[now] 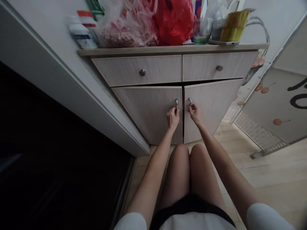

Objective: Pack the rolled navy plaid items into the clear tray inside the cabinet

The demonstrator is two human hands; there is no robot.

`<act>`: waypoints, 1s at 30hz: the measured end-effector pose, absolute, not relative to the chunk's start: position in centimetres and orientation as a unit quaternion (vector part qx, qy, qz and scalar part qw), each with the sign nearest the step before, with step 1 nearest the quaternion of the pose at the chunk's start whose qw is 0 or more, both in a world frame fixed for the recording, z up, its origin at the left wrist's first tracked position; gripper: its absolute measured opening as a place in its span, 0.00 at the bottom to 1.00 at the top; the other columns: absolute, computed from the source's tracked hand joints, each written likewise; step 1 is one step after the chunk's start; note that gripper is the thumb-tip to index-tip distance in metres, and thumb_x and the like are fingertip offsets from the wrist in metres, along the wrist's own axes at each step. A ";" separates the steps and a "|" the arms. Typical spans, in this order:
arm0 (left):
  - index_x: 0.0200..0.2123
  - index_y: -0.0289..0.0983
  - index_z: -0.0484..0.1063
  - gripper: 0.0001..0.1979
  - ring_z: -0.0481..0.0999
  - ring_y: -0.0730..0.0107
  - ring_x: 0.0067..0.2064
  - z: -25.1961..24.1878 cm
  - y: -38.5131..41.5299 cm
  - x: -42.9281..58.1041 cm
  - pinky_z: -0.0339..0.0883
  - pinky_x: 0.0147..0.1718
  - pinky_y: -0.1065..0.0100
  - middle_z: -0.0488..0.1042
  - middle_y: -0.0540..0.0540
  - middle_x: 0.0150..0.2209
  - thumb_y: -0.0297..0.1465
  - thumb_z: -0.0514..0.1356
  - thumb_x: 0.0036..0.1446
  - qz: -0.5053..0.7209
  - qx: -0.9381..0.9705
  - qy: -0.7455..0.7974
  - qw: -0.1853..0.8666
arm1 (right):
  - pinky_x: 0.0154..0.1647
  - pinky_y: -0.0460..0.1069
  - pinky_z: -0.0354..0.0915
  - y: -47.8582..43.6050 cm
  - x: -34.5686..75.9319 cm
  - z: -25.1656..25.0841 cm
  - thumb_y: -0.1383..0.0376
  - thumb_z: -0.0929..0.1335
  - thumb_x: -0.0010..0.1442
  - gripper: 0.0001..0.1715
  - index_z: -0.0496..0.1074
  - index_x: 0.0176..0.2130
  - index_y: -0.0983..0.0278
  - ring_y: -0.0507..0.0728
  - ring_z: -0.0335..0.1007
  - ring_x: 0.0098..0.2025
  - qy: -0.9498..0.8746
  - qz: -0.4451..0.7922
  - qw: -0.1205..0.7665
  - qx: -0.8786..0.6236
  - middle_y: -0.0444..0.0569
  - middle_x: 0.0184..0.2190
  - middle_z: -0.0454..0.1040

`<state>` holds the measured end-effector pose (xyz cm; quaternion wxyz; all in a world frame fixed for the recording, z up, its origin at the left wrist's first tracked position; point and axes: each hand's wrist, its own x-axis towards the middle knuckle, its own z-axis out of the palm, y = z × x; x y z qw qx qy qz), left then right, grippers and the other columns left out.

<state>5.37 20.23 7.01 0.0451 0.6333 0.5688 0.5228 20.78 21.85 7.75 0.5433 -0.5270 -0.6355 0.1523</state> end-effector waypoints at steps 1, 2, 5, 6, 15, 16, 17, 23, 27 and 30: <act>0.39 0.36 0.74 0.07 0.80 0.57 0.42 6.7 19.4 5.2 0.67 0.46 0.59 0.80 0.38 0.38 0.32 0.58 0.64 0.526 0.634 0.566 0.032 | 0.43 0.53 0.65 20.8 21.3 7.8 0.48 0.61 0.67 0.23 0.73 0.41 0.62 0.60 0.76 0.39 -0.640 0.140 0.542 -0.526 0.54 0.38 0.79; 0.39 0.36 0.74 0.08 0.79 0.57 0.42 6.5 18.5 5.0 0.67 0.46 0.59 0.79 0.38 0.37 0.33 0.57 0.65 0.530 0.634 0.563 0.018 | 0.44 0.53 0.64 19.8 21.8 7.8 0.47 0.61 0.67 0.24 0.74 0.41 0.62 0.60 0.75 0.40 -0.644 0.125 0.538 -0.530 0.53 0.38 0.79; 0.39 0.36 0.74 0.11 0.79 0.57 0.41 5.7 15.3 4.1 0.68 0.44 0.59 0.79 0.38 0.37 0.36 0.55 0.66 0.550 0.634 0.543 -0.030 | 0.47 0.55 0.61 16.6 23.4 7.8 0.47 0.60 0.68 0.25 0.75 0.38 0.61 0.62 0.73 0.42 -0.643 0.072 0.520 -0.558 0.54 0.36 0.79; 0.39 0.36 0.74 0.12 0.79 0.57 0.41 5.4 14.1 3.8 0.68 0.44 0.59 0.79 0.37 0.37 0.37 0.55 0.66 0.557 0.634 0.535 -0.045 | 0.47 0.55 0.60 15.6 23.9 7.9 0.47 0.61 0.68 0.25 0.75 0.38 0.62 0.62 0.73 0.42 -0.640 0.057 0.515 -0.567 0.54 0.36 0.79; 0.39 0.37 0.75 0.11 0.80 0.62 0.38 5.3 5.1 -0.4 0.70 0.42 0.62 0.80 0.40 0.35 0.37 0.56 0.67 0.582 0.614 0.521 -0.114 | 0.47 0.56 0.59 9.0 28.1 7.5 0.51 0.64 0.65 0.20 0.77 0.39 0.62 0.61 0.70 0.41 -0.615 -0.006 0.523 -0.591 0.53 0.35 0.78; 0.38 0.37 0.75 0.12 0.80 0.62 0.38 5.4 4.6 -0.7 0.70 0.42 0.62 0.80 0.40 0.35 0.38 0.56 0.67 0.581 0.610 0.528 -0.114 | 0.47 0.56 0.59 8.4 28.7 7.5 0.52 0.64 0.65 0.20 0.77 0.38 0.62 0.61 0.69 0.40 -0.610 -0.013 0.525 -0.593 0.53 0.34 0.78; 0.38 0.37 0.74 0.12 0.80 0.61 0.37 5.3 4.0 -1.1 0.71 0.42 0.61 0.80 0.40 0.34 0.38 0.56 0.66 0.580 0.604 0.535 -0.113 | 0.47 0.56 0.59 7.7 29.2 7.4 0.52 0.63 0.65 0.20 0.77 0.38 0.62 0.61 0.69 0.40 -0.606 -0.020 0.526 -0.597 0.53 0.34 0.78; 0.40 0.37 0.74 0.12 0.80 0.59 0.37 4.4 0.7 -3.7 0.72 0.41 0.60 0.80 0.39 0.35 0.40 0.58 0.64 0.598 0.546 0.568 -0.146 | 0.47 0.57 0.62 3.9 32.5 7.7 0.52 0.62 0.65 0.20 0.78 0.38 0.61 0.60 0.70 0.39 -0.588 -0.046 0.531 -0.609 0.53 0.34 0.78; 0.38 0.38 0.74 0.14 0.81 0.58 0.38 3.4 -1.8 -6.5 0.74 0.40 0.59 0.79 0.40 0.34 0.43 0.59 0.60 0.598 0.480 0.623 -0.155 | 0.44 0.56 0.64 2.2 34.8 7.4 0.51 0.62 0.65 0.21 0.78 0.38 0.61 0.61 0.71 0.36 -0.579 -0.071 0.530 -0.616 0.53 0.33 0.78; 0.39 0.38 0.74 0.15 0.80 0.56 0.39 2.7 -3.4 -9.0 0.74 0.41 0.58 0.79 0.38 0.36 0.43 0.59 0.58 0.603 0.430 0.652 -0.160 | 0.41 0.56 0.65 1.2 37.2 6.6 0.48 0.62 0.64 0.22 0.74 0.33 0.60 0.61 0.71 0.34 -0.551 -0.094 0.528 -0.639 0.53 0.29 0.76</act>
